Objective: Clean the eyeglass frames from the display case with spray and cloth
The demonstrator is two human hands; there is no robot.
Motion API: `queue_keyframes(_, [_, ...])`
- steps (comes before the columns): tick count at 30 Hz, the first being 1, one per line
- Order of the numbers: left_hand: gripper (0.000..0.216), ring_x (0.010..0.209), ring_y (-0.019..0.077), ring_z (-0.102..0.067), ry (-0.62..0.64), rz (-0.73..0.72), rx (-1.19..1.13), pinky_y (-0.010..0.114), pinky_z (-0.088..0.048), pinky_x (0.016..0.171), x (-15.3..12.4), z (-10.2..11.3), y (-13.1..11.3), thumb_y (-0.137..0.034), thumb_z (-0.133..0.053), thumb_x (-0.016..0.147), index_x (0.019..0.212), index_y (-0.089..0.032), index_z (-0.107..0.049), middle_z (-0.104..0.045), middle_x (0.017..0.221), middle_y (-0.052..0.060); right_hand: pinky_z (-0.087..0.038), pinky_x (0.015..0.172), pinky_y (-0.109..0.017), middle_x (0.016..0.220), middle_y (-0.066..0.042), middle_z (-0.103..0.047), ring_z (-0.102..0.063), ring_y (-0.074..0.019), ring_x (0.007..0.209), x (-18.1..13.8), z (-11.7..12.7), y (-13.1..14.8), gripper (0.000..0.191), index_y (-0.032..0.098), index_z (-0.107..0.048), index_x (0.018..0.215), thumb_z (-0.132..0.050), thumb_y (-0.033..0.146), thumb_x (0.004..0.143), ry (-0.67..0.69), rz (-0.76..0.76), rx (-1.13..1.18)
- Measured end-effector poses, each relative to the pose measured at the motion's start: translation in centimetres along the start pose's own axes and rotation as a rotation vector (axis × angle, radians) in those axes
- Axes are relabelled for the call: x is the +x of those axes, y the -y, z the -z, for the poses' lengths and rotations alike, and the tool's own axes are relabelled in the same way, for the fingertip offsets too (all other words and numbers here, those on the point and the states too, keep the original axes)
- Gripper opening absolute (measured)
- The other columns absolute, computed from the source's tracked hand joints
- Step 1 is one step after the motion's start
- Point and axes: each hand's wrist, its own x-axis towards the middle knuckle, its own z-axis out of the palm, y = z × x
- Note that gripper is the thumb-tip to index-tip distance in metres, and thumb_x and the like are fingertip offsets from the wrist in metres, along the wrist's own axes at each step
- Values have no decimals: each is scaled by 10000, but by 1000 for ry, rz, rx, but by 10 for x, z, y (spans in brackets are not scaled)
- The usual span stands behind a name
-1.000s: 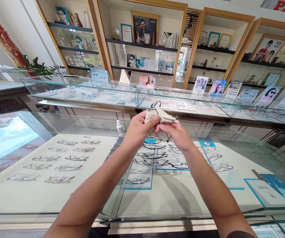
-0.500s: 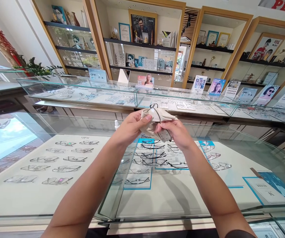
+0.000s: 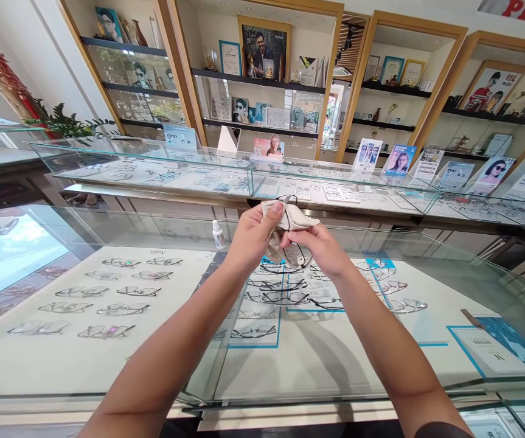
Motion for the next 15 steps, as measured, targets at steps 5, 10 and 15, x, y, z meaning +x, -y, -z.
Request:
queue_keyframes(5, [508,625,158,-654,20,122,-69,256,-531,604,8,12,-4,-640,-868,827,884,-150,-747,-736,723,58,-486,860,-354,862,-34,-724,-611,-189,832,2,10,-2,283,228,-810,789,-749,484,893,-31,-68,75])
queue_keyframes(10, [500,873,245,-762,-66,127,-115,297,-590,726,15,19,-7,-583,-917,780,961,-144,-760,-788,842,80,-493,804,-352,983,-43,-740,-599,-202,885,2,20,3,220,282,-816,853,-782,498,870,-93,-6,126])
queue_keyframes(15, [515,897,247,-766,23,244,-95,301,-601,750,14,20,-5,-582,-909,800,1036,-143,-781,-802,877,87,-474,757,-341,1058,-42,-700,-560,-196,870,4,28,3,207,292,-823,891,-761,489,905,-212,65,69])
